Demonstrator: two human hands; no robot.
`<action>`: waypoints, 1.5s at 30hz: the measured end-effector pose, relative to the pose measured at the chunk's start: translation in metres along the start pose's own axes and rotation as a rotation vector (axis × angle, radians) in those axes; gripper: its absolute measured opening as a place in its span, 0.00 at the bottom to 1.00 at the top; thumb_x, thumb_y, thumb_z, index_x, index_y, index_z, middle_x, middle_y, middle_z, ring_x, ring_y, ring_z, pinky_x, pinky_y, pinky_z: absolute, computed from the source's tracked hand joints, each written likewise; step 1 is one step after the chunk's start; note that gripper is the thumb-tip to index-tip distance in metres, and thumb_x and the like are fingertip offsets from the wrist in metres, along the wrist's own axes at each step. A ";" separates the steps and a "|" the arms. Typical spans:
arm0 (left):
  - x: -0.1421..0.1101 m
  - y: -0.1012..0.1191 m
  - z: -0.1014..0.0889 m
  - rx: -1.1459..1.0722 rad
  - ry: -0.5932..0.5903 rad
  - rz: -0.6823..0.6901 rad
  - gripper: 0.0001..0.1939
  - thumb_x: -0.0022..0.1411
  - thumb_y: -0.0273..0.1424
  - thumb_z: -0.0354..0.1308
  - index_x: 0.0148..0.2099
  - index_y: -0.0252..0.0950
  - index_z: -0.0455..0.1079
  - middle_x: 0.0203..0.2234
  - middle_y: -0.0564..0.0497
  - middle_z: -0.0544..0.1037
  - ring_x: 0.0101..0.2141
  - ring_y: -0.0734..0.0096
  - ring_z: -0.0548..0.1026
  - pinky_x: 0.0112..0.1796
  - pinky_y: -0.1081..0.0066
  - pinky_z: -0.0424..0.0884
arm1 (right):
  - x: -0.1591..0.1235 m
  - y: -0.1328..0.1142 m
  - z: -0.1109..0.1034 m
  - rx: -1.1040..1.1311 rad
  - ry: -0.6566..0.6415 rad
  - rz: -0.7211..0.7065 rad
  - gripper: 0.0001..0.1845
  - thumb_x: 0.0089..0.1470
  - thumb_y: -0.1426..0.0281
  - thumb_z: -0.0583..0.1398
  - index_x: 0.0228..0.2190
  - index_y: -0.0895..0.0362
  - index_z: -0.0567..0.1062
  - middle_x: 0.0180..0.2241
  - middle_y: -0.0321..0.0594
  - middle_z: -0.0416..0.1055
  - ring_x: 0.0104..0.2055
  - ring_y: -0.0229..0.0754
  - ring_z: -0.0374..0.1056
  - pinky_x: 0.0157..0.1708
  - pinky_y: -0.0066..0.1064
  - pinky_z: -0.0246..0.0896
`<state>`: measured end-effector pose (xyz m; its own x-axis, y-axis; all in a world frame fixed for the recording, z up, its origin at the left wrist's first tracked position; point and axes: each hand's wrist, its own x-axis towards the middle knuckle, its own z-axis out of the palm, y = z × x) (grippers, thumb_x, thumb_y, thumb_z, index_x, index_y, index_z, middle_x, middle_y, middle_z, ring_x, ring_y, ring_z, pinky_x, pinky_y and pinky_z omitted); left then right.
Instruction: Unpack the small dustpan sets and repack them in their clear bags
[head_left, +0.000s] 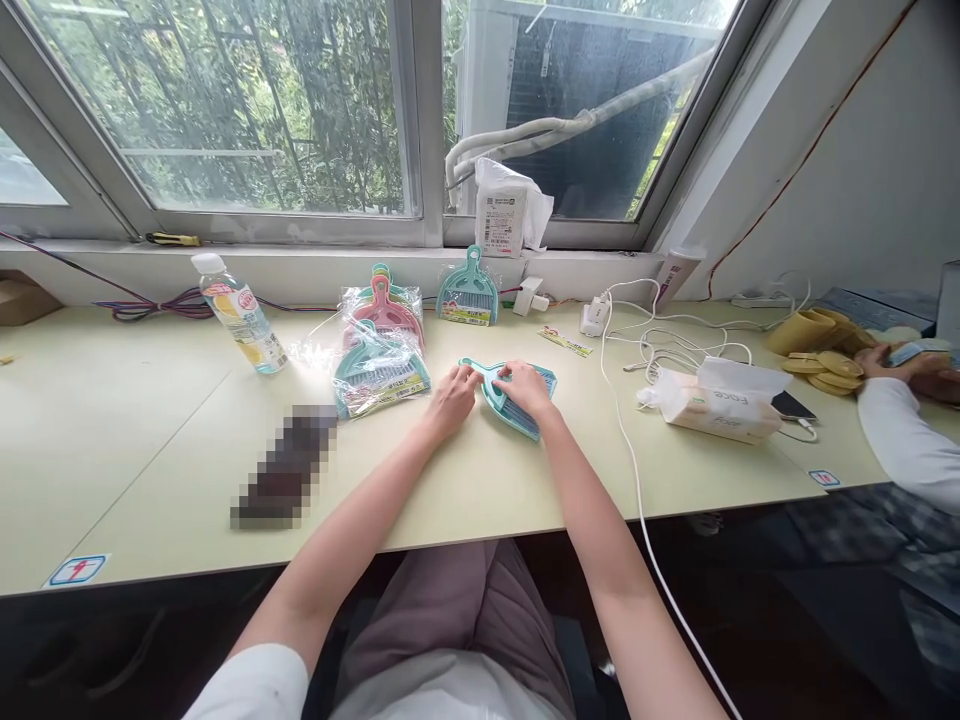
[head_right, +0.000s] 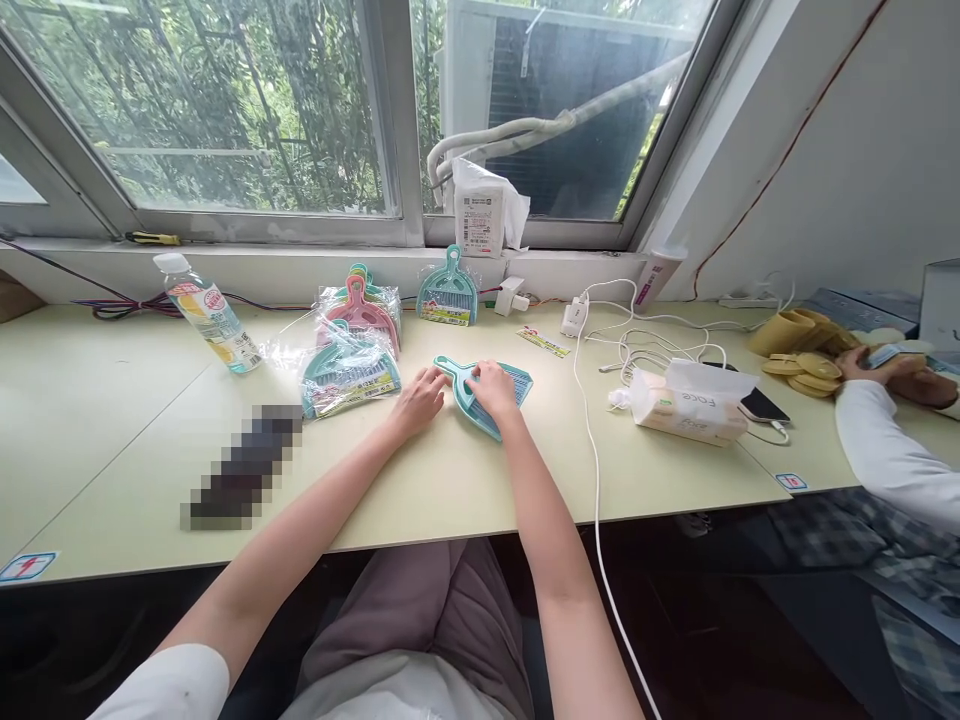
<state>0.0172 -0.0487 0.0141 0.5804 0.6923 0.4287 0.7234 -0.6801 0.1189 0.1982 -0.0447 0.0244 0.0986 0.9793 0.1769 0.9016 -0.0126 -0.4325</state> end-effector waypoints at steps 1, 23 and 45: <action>0.000 -0.001 0.000 0.033 0.020 -0.002 0.16 0.61 0.20 0.47 0.50 0.37 0.65 0.48 0.43 0.68 0.49 0.60 0.66 0.46 0.62 0.66 | 0.000 0.000 0.001 0.026 -0.030 -0.046 0.09 0.51 0.65 0.60 0.34 0.54 0.75 0.43 0.39 0.72 0.44 0.41 0.68 0.43 0.29 0.58; -0.004 0.006 -0.027 0.046 -0.229 0.082 0.16 0.60 0.17 0.45 0.44 0.33 0.69 0.42 0.41 0.74 0.47 0.63 0.71 0.46 0.66 0.68 | -0.028 -0.041 -0.023 -0.014 -0.164 -0.071 0.08 0.45 0.60 0.62 0.27 0.50 0.77 0.40 0.33 0.75 0.43 0.42 0.70 0.38 0.29 0.59; 0.007 -0.001 0.023 -1.292 0.209 -0.636 0.17 0.59 0.33 0.55 0.50 0.33 0.64 0.48 0.42 0.72 0.49 0.60 0.70 0.50 0.64 0.64 | 0.010 0.030 -0.018 0.087 0.738 0.402 0.19 0.59 0.68 0.44 0.38 0.59 0.72 0.42 0.55 0.71 0.45 0.52 0.65 0.44 0.43 0.59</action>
<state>0.0286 -0.0377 -0.0035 0.1507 0.9831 0.1037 -0.0678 -0.0944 0.9932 0.2341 -0.0392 0.0293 0.6820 0.5202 0.5140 0.7064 -0.2865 -0.6472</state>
